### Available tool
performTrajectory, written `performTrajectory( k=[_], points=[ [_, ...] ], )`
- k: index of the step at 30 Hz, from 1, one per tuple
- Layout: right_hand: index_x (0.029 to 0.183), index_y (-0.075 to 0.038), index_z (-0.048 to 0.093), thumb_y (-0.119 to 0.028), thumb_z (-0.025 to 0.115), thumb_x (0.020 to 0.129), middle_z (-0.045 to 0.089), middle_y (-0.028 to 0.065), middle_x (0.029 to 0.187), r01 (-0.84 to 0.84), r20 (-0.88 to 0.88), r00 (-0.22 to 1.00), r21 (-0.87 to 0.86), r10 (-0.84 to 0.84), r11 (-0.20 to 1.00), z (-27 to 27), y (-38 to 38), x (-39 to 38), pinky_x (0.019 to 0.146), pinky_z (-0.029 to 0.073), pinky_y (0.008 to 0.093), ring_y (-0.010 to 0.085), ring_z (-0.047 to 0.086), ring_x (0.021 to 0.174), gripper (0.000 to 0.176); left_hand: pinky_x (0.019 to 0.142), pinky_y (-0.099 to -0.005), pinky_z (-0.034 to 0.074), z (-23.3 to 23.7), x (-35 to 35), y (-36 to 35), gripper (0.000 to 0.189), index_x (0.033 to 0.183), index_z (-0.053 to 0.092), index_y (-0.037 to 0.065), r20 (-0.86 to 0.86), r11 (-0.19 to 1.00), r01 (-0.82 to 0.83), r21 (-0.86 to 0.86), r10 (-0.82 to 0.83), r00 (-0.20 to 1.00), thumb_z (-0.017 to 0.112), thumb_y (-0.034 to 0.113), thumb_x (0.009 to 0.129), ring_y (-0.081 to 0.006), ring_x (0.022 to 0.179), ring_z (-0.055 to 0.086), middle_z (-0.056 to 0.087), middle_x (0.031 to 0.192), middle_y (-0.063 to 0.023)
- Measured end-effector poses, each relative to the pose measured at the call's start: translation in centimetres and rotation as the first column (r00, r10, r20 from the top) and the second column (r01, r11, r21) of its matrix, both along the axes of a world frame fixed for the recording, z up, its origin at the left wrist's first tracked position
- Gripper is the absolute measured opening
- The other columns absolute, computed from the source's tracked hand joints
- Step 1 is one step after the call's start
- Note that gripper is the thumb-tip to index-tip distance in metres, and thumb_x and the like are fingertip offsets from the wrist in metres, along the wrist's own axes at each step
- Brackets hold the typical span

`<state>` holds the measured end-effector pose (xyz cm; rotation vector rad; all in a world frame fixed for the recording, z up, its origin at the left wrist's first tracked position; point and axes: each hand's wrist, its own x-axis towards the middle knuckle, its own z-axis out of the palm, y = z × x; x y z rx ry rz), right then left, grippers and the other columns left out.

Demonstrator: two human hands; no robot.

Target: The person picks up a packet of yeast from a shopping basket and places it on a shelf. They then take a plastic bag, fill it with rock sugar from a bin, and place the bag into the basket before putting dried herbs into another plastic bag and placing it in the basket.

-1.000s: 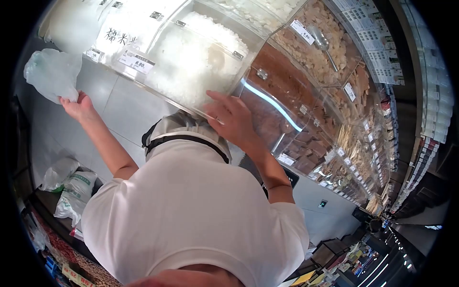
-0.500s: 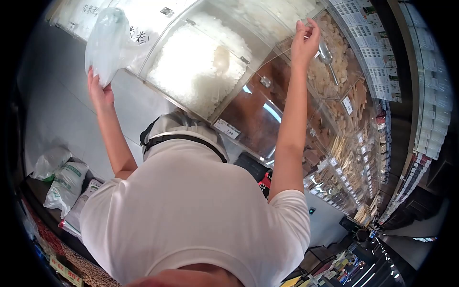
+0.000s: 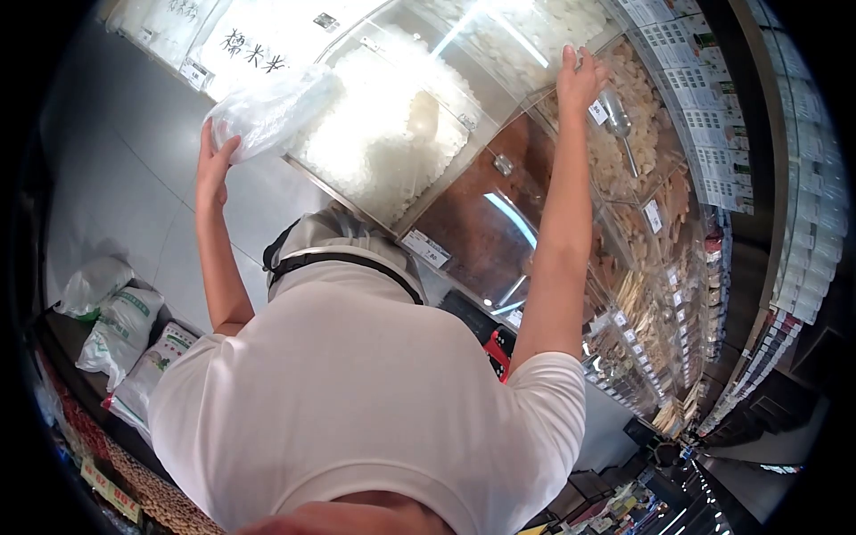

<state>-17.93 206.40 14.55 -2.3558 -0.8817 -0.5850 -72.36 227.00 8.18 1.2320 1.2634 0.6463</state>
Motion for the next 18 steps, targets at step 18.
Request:
performTrajectory(
  k=[18],
  points=[
    [0.136, -0.006, 0.043, -0.020, 0.072, 0.073, 0.029, 0.0214, 0.139, -0.491, -0.321, 0.865, -0.386, 0.385, 0.781, -13.1, -5.2, -30.3, 0.094, 0.044, 0.0415, 0.0398, 0.048, 0.112, 0.071, 0.099, -0.0331, 0.036, 2.5, -1.6, 2.6, 0.081, 0.149, 0.020, 0.010, 0.097, 0.995, -0.026, -0.098, 0.035, 0.995, 0.058, 0.014, 0.078, -0.0229, 0.118, 0.047, 0.037, 0.146, -0.0118]
  ],
)
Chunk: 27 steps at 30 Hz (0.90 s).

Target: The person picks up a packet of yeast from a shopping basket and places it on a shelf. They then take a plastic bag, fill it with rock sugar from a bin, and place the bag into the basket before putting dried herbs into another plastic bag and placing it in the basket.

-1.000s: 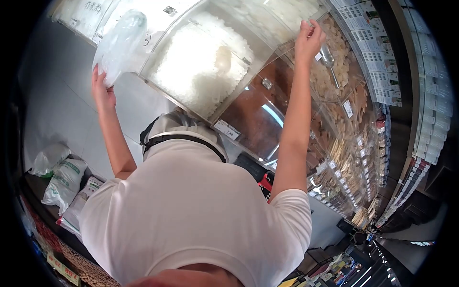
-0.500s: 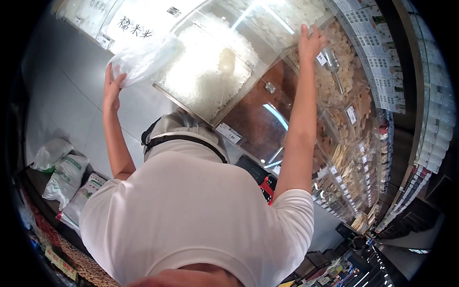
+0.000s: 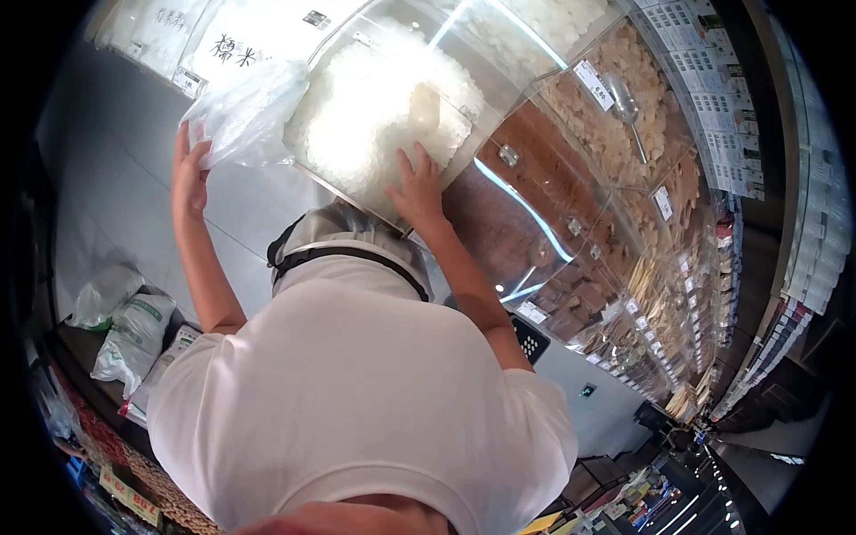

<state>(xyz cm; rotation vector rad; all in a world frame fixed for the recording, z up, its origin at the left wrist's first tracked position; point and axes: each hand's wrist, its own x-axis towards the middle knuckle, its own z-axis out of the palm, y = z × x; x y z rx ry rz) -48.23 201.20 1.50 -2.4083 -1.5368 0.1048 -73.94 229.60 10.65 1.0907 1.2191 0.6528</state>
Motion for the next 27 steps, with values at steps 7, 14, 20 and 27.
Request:
performTrajectory(
  k=[7, 14, 20, 27],
  points=[
    [0.141, 0.000, 0.031, -0.006, 0.056, 0.075, 0.036, 0.0284, 0.131, 0.271, -0.363, 0.888, -0.081, -0.281, 0.959, -0.5, 1.4, 1.9, 0.097, 0.041, 0.0426, 0.0443, 0.046, 0.115, 0.071, 0.097, -0.0328, 0.035, -0.7, 0.6, 0.3, 0.080, 0.149, 0.020, 0.009, 0.037, 0.999, 0.052, 0.014, -0.052, 0.998, 0.058, 0.013, 0.079, -0.0225, 0.119, 0.046, 0.037, 0.146, -0.0118],
    [0.142, 0.001, 0.033, -0.014, 0.052, 0.086, 0.058, 0.0169, 0.110, 0.402, -0.801, 0.433, -0.239, -0.414, 0.884, 5.0, -0.7, 2.9, 0.080, 0.050, 0.0337, 0.0267, 0.063, 0.087, 0.061, 0.100, -0.0357, 0.034, -1.1, 0.0, -0.1, 0.081, 0.149, 0.019, 0.008, 0.046, 0.999, 0.045, 0.029, -0.047, 0.998, 0.058, 0.012, 0.078, -0.0254, 0.124, 0.043, 0.035, 0.147, -0.0133],
    [0.138, 0.000, 0.042, -0.021, 0.054, 0.089, 0.065, 0.0106, 0.105, 0.505, -0.984, 0.082, -0.097, -0.160, 0.858, 8.9, -3.3, 1.9, 0.065, 0.047, 0.0228, 0.0128, 0.059, 0.074, 0.055, 0.104, -0.0379, 0.031, -1.0, -0.2, -0.5, 0.081, 0.149, 0.019, 0.008, 0.043, 0.997, 0.073, 0.019, -0.073, 0.996, 0.057, 0.014, 0.078, -0.0272, 0.127, 0.041, 0.032, 0.148, -0.0144],
    [0.121, -0.002, 0.057, -0.021, 0.053, 0.093, 0.063, 0.0073, 0.090, 0.540, -0.972, -0.083, -0.228, -0.218, 0.810, 6.7, -2.6, 3.5, 0.049, 0.041, 0.0212, 0.0094, 0.053, 0.061, 0.034, 0.106, -0.0393, 0.030, -0.6, 0.1, -0.8, 0.082, 0.149, 0.019, 0.007, 0.045, 0.997, 0.076, 0.003, -0.076, 0.996, 0.058, 0.014, 0.077, -0.0285, 0.129, 0.040, 0.034, 0.148, -0.0160]
  ],
)
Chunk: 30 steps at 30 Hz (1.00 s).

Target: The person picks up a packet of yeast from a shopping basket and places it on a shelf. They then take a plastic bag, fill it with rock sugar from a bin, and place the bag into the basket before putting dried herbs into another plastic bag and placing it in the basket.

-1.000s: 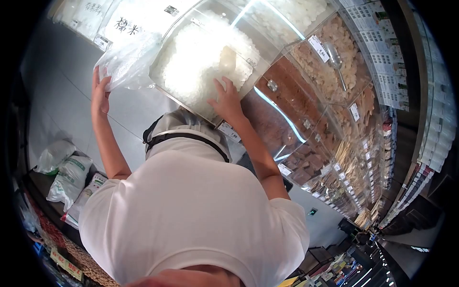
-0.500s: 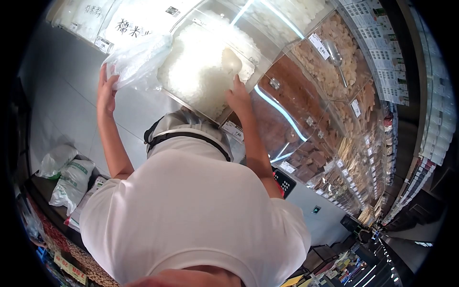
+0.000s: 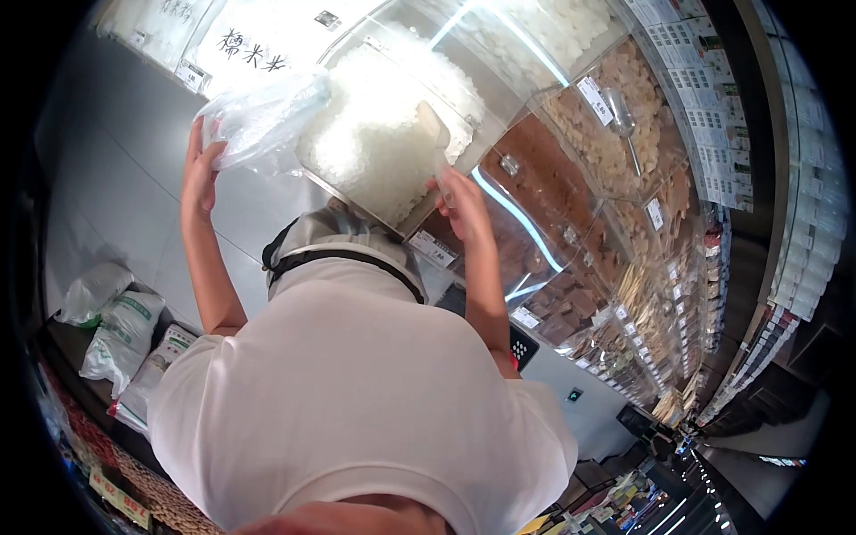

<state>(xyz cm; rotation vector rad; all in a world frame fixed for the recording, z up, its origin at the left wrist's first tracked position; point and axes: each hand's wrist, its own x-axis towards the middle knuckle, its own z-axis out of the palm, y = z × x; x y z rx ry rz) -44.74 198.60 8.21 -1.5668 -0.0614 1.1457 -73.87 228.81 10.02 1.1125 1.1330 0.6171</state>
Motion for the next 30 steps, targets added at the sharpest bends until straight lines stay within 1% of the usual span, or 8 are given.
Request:
performTrajectory(
  k=[5, 9, 12, 15, 20, 24, 28, 30],
  points=[
    [0.115, -0.003, 0.059, -0.024, 0.055, 0.093, 0.061, 0.0073, 0.085, 0.099, -0.041, 0.994, 0.036, -0.097, 0.994, -3.1, 3.1, -0.4, 0.044, 0.036, 0.0203, 0.0094, 0.050, 0.055, 0.031, 0.106, -0.0387, 0.030, 0.1, 0.4, -0.2, 0.082, 0.149, 0.019, 0.007, -0.030, 1.000, 0.012, -0.001, -0.012, 0.999, 0.057, 0.014, 0.077, -0.0295, 0.131, 0.038, 0.034, 0.148, -0.0170],
    [0.110, -0.004, 0.057, -0.026, 0.055, 0.094, 0.060, 0.0079, 0.080, 0.168, -0.136, 0.979, 0.135, -0.150, 0.976, -3.8, 2.8, -1.8, 0.041, 0.036, 0.0216, 0.0110, 0.052, 0.053, 0.027, 0.107, -0.0381, 0.029, 0.1, 0.8, -0.2, 0.082, 0.149, 0.019, 0.007, -0.034, 0.999, 0.035, -0.006, -0.035, 0.999, 0.058, 0.014, 0.077, -0.0295, 0.131, 0.038, 0.033, 0.148, -0.0175],
    [0.103, -0.006, 0.055, -0.026, 0.055, 0.093, 0.060, 0.0085, 0.079, 0.174, -0.177, 0.973, 0.127, -0.150, 0.977, -3.3, 3.0, -3.3, 0.040, 0.035, 0.0221, 0.0114, 0.052, 0.053, 0.022, 0.107, -0.0380, 0.029, -0.6, 0.8, -0.2, 0.082, 0.149, 0.020, 0.007, -0.049, 1.000, 0.029, 0.004, -0.029, 0.998, 0.058, 0.014, 0.077, -0.0290, 0.132, 0.037, 0.033, 0.148, -0.0175],
    [0.098, -0.008, 0.053, -0.026, 0.056, 0.093, 0.059, 0.0083, 0.078, 0.207, -0.179, 0.968, 0.174, -0.176, 0.963, -5.6, 5.0, -2.1, 0.038, 0.033, 0.0221, 0.0113, 0.050, 0.050, 0.019, 0.107, -0.0376, 0.028, -0.7, 1.0, -0.3, 0.082, 0.149, 0.020, 0.007, -0.048, 0.999, 0.052, 0.004, -0.052, 0.997, 0.058, 0.013, 0.077, -0.0287, 0.133, 0.035, 0.032, 0.148, -0.0176],
    [0.102, -0.008, 0.051, -0.025, 0.056, 0.093, 0.058, 0.0091, 0.079, 0.232, -0.310, 0.933, 0.122, -0.185, 0.965, -6.0, 5.4, -0.9, 0.036, 0.029, 0.0210, 0.0108, 0.045, 0.047, 0.020, 0.109, -0.0358, 0.025, -0.1, 2.0, -0.2, 0.082, 0.149, 0.022, 0.006, 0.001, 0.995, 0.095, -0.009, -0.095, 0.995, 0.059, 0.012, 0.076, -0.0285, 0.135, 0.032, 0.028, 0.150, -0.0185],
    [0.107, -0.009, 0.047, -0.026, 0.056, 0.093, 0.055, 0.0098, 0.080, 0.232, -0.278, 0.939, 0.074, -0.204, 0.970, -5.9, 7.1, -0.7, 0.034, 0.026, 0.0187, 0.0091, 0.040, 0.048, 0.023, 0.110, -0.0351, 0.024, -0.1, 2.0, -0.3, 0.082, 0.148, 0.023, 0.006, -0.067, 0.994, 0.102, 0.033, -0.100, 0.993, 0.059, 0.011, 0.076, -0.0276, 0.134, 0.034, 0.030, 0.149, -0.0181],
    [0.102, -0.009, 0.048, -0.026, 0.056, 0.093, 0.054, 0.0072, 0.077, 0.235, -0.352, 0.920, 0.141, -0.173, 0.962, -7.9, 9.1, 1.1, 0.033, 0.025, 0.0196, 0.0084, 0.040, 0.045, 0.021, 0.110, -0.0351, 0.023, 1.3, 2.9, -0.8, 0.081, 0.148, 0.022, 0.006, -0.110, 0.983, 0.176, 0.049, -0.169, 0.979, 0.058, 0.010, 0.076, -0.0274, 0.133, 0.034, 0.034, 0.147, -0.0175],
    [0.101, -0.008, 0.048, -0.028, 0.056, 0.093, 0.053, 0.0059, 0.077, 0.232, -0.479, 0.870, 0.191, -0.116, 0.954, -8.2, 7.4, 1.6, 0.032, 0.024, 0.0182, 0.0066, 0.039, 0.045, 0.023, 0.110, -0.0347, 0.024, 1.9, 3.2, -0.9, 0.081, 0.148, 0.022, 0.005, -0.132, 0.975, 0.211, 0.067, -0.200, 0.971, 0.058, 0.009, 0.076, -0.0276, 0.133, 0.035, 0.035, 0.147, -0.0174]
  ],
)
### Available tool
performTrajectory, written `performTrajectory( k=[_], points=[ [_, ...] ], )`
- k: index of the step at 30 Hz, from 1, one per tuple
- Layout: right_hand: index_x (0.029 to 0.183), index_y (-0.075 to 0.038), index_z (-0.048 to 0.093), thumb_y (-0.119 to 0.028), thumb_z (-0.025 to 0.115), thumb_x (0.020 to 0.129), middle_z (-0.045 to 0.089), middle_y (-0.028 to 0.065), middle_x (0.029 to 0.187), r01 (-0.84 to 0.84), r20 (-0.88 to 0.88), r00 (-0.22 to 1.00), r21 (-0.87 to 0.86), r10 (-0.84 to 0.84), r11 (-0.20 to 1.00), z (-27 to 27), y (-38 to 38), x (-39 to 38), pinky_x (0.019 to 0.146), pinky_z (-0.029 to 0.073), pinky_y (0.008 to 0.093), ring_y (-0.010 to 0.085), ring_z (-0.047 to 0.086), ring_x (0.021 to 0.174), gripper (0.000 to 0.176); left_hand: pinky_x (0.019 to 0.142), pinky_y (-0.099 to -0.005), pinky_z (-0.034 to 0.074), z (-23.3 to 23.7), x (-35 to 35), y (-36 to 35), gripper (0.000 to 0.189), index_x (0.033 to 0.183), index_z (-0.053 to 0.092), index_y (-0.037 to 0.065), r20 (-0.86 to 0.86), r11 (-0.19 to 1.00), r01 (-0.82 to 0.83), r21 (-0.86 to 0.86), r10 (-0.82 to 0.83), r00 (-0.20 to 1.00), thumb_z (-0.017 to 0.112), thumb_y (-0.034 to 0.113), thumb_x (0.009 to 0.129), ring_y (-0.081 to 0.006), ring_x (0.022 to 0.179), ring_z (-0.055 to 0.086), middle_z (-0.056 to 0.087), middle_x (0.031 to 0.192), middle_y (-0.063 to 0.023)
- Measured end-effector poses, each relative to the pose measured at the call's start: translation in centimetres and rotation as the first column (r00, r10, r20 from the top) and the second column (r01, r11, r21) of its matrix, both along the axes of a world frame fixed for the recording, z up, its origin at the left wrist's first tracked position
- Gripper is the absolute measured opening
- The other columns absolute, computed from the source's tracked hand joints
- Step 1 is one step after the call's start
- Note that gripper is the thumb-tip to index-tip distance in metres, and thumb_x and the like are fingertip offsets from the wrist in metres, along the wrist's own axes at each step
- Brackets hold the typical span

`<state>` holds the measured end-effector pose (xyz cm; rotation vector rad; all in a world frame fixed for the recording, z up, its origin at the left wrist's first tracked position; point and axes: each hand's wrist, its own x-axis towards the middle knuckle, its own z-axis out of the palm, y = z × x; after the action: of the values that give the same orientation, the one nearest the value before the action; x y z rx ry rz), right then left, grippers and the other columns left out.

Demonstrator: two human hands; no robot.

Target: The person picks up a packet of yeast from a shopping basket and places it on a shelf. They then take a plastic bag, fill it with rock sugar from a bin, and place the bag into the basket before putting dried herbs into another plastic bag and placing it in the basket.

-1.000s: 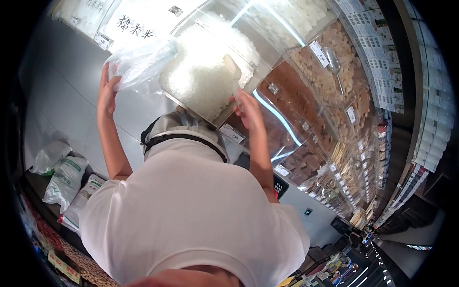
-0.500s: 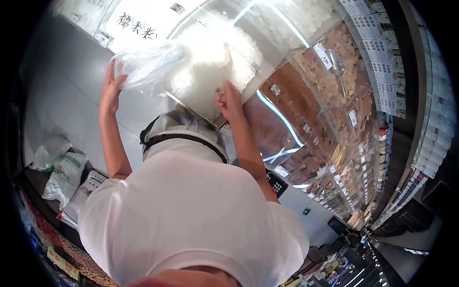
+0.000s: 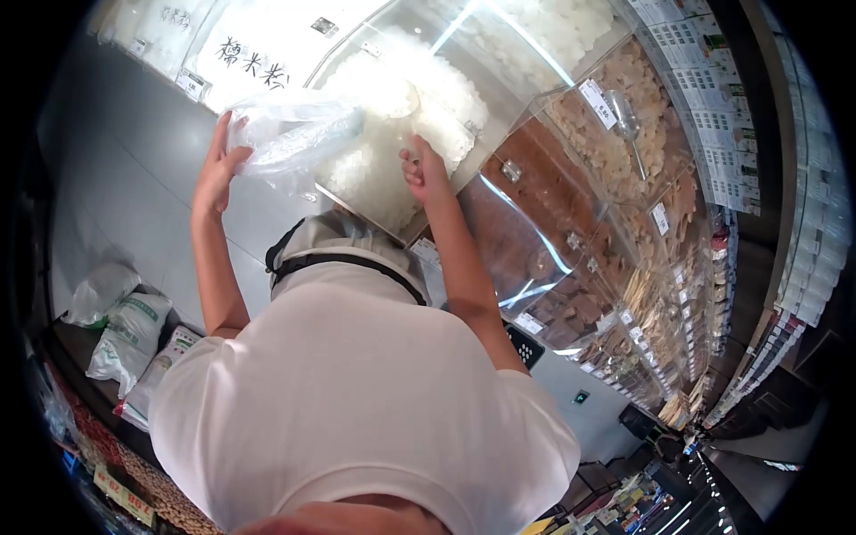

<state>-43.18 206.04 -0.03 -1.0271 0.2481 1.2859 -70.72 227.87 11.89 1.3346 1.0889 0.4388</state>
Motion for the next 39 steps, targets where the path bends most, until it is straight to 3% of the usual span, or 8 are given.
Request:
performTrajectory(
  k=[8, 10, 13, 16, 22, 25, 32, 39],
  points=[
    [0.101, -0.010, 0.050, -0.034, 0.055, 0.093, 0.050, -0.0015, 0.072, -0.007, -0.333, 0.942, 0.127, 0.049, 0.992, -2.7, -0.2, 1.5, 0.029, 0.021, 0.0170, 0.0034, 0.032, 0.038, 0.026, 0.108, -0.0324, 0.026, 0.6, 0.5, -0.3, 0.086, 0.150, 0.014, 0.004, 0.040, 1.000, 0.002, -0.026, -0.001, 0.999, 0.059, 0.010, 0.077, -0.0274, 0.131, 0.037, 0.036, 0.147, -0.0173],
    [0.096, -0.010, 0.051, -0.036, 0.054, 0.093, 0.048, -0.0035, 0.066, -0.051, -0.345, 0.929, 0.230, 0.130, 0.972, -3.6, -1.1, 1.7, 0.029, 0.020, 0.0172, 0.0035, 0.030, 0.036, 0.026, 0.108, -0.0326, 0.027, 0.1, 0.4, -0.2, 0.087, 0.150, 0.013, 0.005, 0.050, 1.000, 0.021, -0.009, -0.021, 0.999, 0.059, 0.010, 0.077, -0.0275, 0.130, 0.038, 0.036, 0.147, -0.0173],
    [0.081, -0.009, 0.047, -0.034, 0.053, 0.094, 0.045, -0.0021, 0.069, 0.056, -0.229, 0.973, 0.144, -0.021, 0.988, 0.1, -1.3, -0.1, 0.027, 0.022, 0.0161, 0.0019, 0.033, 0.039, 0.030, 0.107, -0.0329, 0.029, 0.2, 0.4, -0.2, 0.088, 0.150, 0.011, 0.005, 0.019, 0.999, 0.031, 0.032, -0.031, 0.999, 0.060, 0.010, 0.077, -0.0276, 0.130, 0.038, 0.035, 0.147, -0.0171],
    [0.073, -0.011, 0.048, -0.043, 0.054, 0.092, 0.037, -0.0063, 0.049, 0.013, -0.220, 0.975, 0.116, 0.013, 0.993, 0.0, -2.1, -0.4, 0.028, 0.018, 0.0182, 0.0037, 0.026, 0.032, 0.038, 0.106, -0.0334, 0.031, 0.2, 0.3, -0.5, 0.088, 0.150, 0.011, 0.004, -0.002, 0.998, 0.030, 0.062, -0.030, 1.000, 0.060, 0.010, 0.077, -0.0280, 0.129, 0.039, 0.034, 0.147, -0.0175],
    [0.074, -0.011, 0.047, -0.045, 0.053, 0.092, 0.033, -0.0078, 0.046, -0.071, -0.182, 0.978, 0.153, 0.099, 0.986, 0.8, -3.8, -1.7, 0.028, 0.016, 0.0182, 0.0039, 0.020, 0.030, 0.039, 0.104, -0.0345, 0.033, 0.5, 1.1, -1.0, 0.091, 0.150, 0.009, 0.004, -0.013, 0.991, 0.059, 0.121, -0.057, 0.998, 0.061, 0.011, 0.076, -0.0296, 0.129, 0.039, 0.032, 0.147, -0.0203],
    [0.088, -0.007, 0.044, -0.030, 0.050, 0.097, 0.044, -0.0011, 0.072, 0.042, -0.323, 0.946, 0.247, 0.041, 0.968, 0.7, -5.4, -2.4, 0.027, 0.024, 0.0155, 0.0010, 0.034, 0.039, 0.025, 0.104, -0.0348, 0.034, 0.1, 1.7, -0.9, 0.093, 0.149, 0.007, 0.003, 0.004, 0.986, 0.084, 0.144, -0.086, 0.996, 0.062, 0.011, 0.075, -0.0303, 0.129, 0.038, 0.031, 0.147, -0.0212],
    [0.107, -0.003, 0.045, -0.029, 0.047, 0.098, 0.043, 0.0014, 0.074, 0.162, -0.436, 0.900, 0.349, 0.007, 0.923, 2.1, -7.9, -4.7, 0.026, 0.023, 0.0159, 0.0018, 0.034, 0.041, 0.028, 0.106, -0.0358, 0.032, 1.1, 2.7, -1.1, 0.098, 0.148, 0.003, -0.001, -0.024, 0.977, 0.110, 0.185, -0.107, 0.994, 0.065, 0.015, 0.073, -0.0330, 0.132, 0.035, 0.029, 0.146, -0.0251],
    [0.110, -0.005, 0.046, -0.030, 0.046, 0.098, 0.043, -0.0004, 0.071, 0.149, -0.351, 0.936, 0.320, -0.029, 0.936, 5.8, -10.4, -6.9, 0.026, 0.021, 0.0152, 0.0012, 0.030, 0.038, 0.028, 0.109, -0.0348, 0.028, 0.2, 3.4, -0.8, 0.096, 0.147, 0.004, -0.004, -0.013, 0.945, 0.185, 0.271, -0.189, 0.982, 0.063, 0.015, 0.073, -0.0350, 0.134, 0.032, 0.027, 0.147, -0.0266]
  ],
)
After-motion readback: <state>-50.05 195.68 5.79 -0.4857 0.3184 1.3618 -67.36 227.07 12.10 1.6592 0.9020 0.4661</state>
